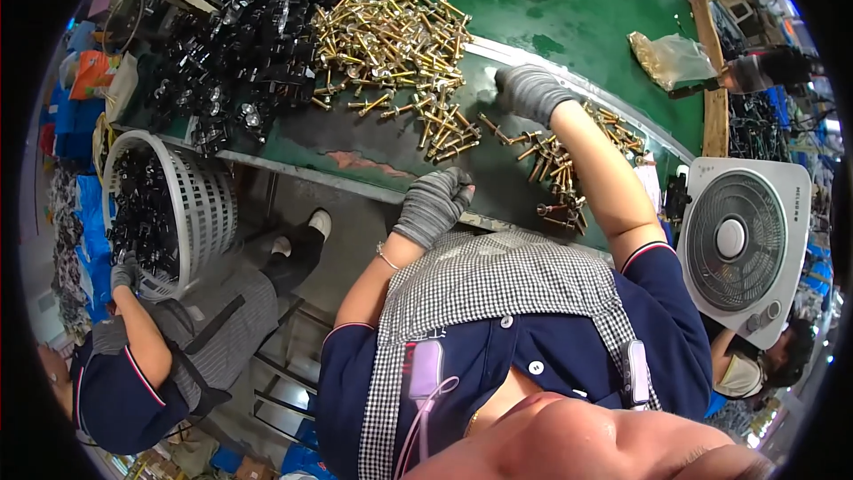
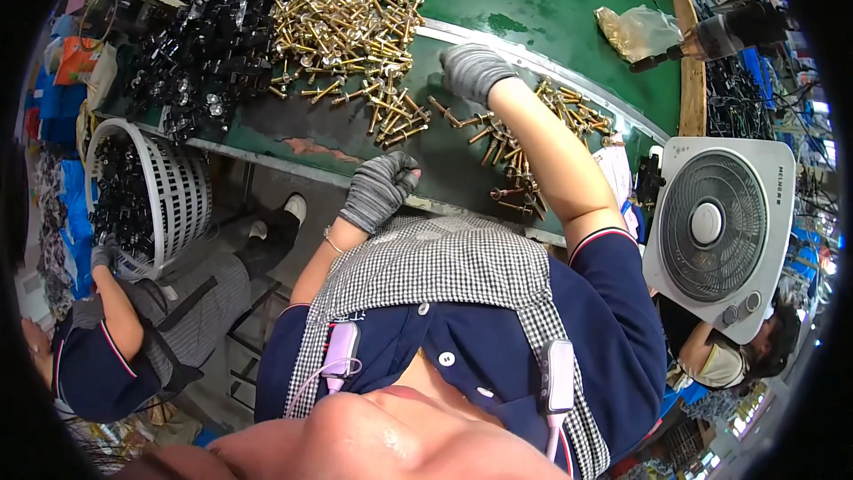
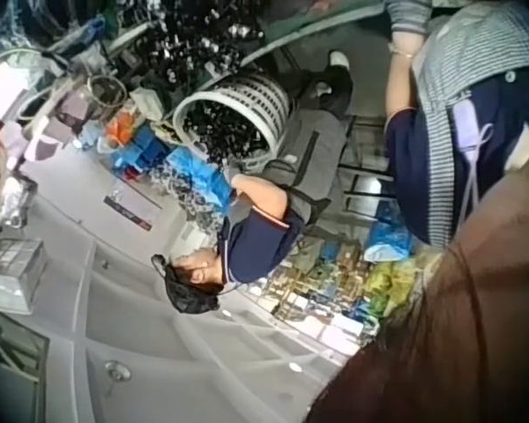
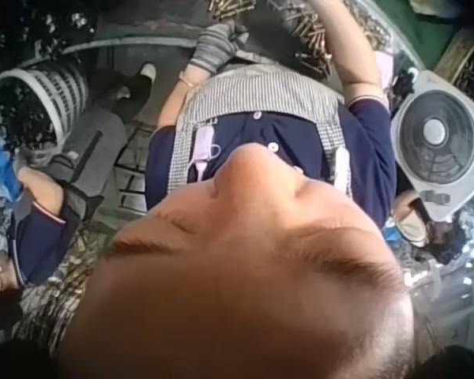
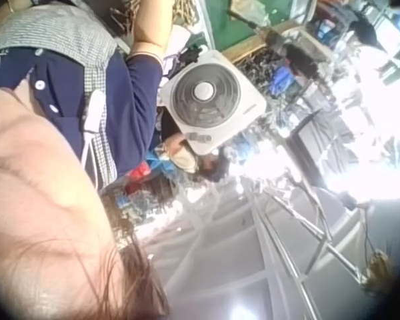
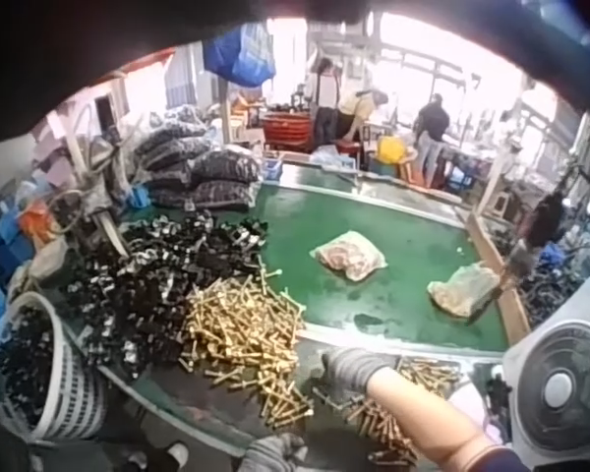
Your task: Assemble metal components using an electric screwdriver on a factory production line.
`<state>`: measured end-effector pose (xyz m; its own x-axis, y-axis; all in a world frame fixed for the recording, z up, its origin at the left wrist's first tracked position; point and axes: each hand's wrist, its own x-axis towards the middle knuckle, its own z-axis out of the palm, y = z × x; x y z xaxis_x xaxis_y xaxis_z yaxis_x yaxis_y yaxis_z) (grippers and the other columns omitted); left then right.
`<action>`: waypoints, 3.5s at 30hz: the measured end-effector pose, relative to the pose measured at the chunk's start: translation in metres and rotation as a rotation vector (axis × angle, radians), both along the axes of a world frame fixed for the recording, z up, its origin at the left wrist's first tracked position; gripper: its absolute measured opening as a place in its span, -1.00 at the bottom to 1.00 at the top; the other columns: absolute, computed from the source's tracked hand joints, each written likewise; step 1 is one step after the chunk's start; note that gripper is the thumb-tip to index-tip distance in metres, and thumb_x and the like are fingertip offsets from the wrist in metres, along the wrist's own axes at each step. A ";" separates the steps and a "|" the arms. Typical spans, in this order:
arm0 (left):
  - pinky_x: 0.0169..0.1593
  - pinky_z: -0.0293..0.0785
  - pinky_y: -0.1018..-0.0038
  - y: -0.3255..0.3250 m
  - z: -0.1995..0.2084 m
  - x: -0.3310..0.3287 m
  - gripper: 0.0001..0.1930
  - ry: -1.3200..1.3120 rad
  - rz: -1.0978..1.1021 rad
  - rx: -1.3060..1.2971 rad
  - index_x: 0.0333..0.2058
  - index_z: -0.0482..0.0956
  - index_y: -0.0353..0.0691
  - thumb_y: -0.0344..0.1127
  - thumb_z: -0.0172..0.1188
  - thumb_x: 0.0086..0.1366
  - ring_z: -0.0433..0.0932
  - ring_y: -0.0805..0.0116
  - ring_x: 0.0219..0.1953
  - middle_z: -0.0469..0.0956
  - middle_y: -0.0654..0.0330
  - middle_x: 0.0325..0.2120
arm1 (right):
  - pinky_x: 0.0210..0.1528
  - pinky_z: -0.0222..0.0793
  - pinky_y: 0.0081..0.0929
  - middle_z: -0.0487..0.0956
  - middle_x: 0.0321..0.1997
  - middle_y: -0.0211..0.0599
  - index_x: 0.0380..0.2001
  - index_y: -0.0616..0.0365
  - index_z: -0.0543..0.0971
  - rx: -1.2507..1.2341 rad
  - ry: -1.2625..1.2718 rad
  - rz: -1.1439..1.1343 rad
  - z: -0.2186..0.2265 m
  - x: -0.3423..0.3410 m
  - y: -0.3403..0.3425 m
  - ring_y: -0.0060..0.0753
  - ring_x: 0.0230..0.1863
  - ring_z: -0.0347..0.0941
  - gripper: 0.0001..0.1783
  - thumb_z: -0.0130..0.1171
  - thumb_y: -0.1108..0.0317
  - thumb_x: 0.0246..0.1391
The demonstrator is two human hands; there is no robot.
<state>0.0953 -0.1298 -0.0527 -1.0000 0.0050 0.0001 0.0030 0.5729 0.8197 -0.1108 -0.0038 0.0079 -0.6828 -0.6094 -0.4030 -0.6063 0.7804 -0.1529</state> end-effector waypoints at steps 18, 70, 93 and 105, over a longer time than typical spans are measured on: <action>-0.30 0.44 0.25 0.014 -0.006 -0.007 -0.81 -0.016 -0.097 -0.019 -0.36 0.49 -0.27 -0.29 0.16 0.09 0.51 0.03 -0.42 0.53 -0.01 -0.52 | -0.31 0.41 -0.23 0.57 -0.43 -0.14 -0.29 0.02 0.58 0.184 -0.112 0.268 -0.030 0.008 0.061 -0.05 -0.37 0.49 -0.73 0.17 0.30 -0.16; -0.72 0.07 0.71 -0.023 0.004 0.025 -0.73 -0.483 0.200 0.975 -0.39 0.48 -0.18 -0.09 0.04 0.28 0.18 0.69 -0.78 0.32 0.39 -0.75 | -0.31 0.32 -0.14 0.45 -0.42 -0.10 -0.38 0.20 0.47 -0.624 0.142 0.254 -0.061 0.083 0.019 0.02 -0.32 0.39 -0.66 0.25 0.28 -0.27; -0.44 0.41 0.47 -0.003 -0.022 0.007 -0.69 0.295 -0.170 0.199 -0.22 0.47 -0.30 -0.13 0.07 0.27 0.50 0.47 -0.55 0.53 0.17 -0.51 | -0.29 0.40 -0.28 0.49 -0.43 -0.18 -0.33 0.08 0.55 -0.704 -0.242 0.339 0.023 0.097 0.024 -0.11 -0.33 0.47 -0.80 0.18 0.33 -0.11; -0.68 0.16 0.69 -0.003 0.007 0.023 -0.79 -0.603 0.206 1.354 -0.29 0.41 -0.11 -0.15 0.14 0.22 0.27 0.61 -0.72 0.40 0.32 -0.62 | -0.31 0.38 -0.16 0.53 -0.47 0.07 -0.30 0.22 0.47 -0.168 0.102 -0.057 -0.049 0.044 -0.033 0.07 -0.36 0.48 -0.61 0.16 0.15 -0.15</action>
<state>0.1188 -0.1326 -0.0460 -0.8348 0.2011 -0.5126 -0.5040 -0.6539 0.5643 -0.0668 -0.0371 -0.0411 -0.7501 -0.6217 -0.2257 -0.5810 0.7824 -0.2242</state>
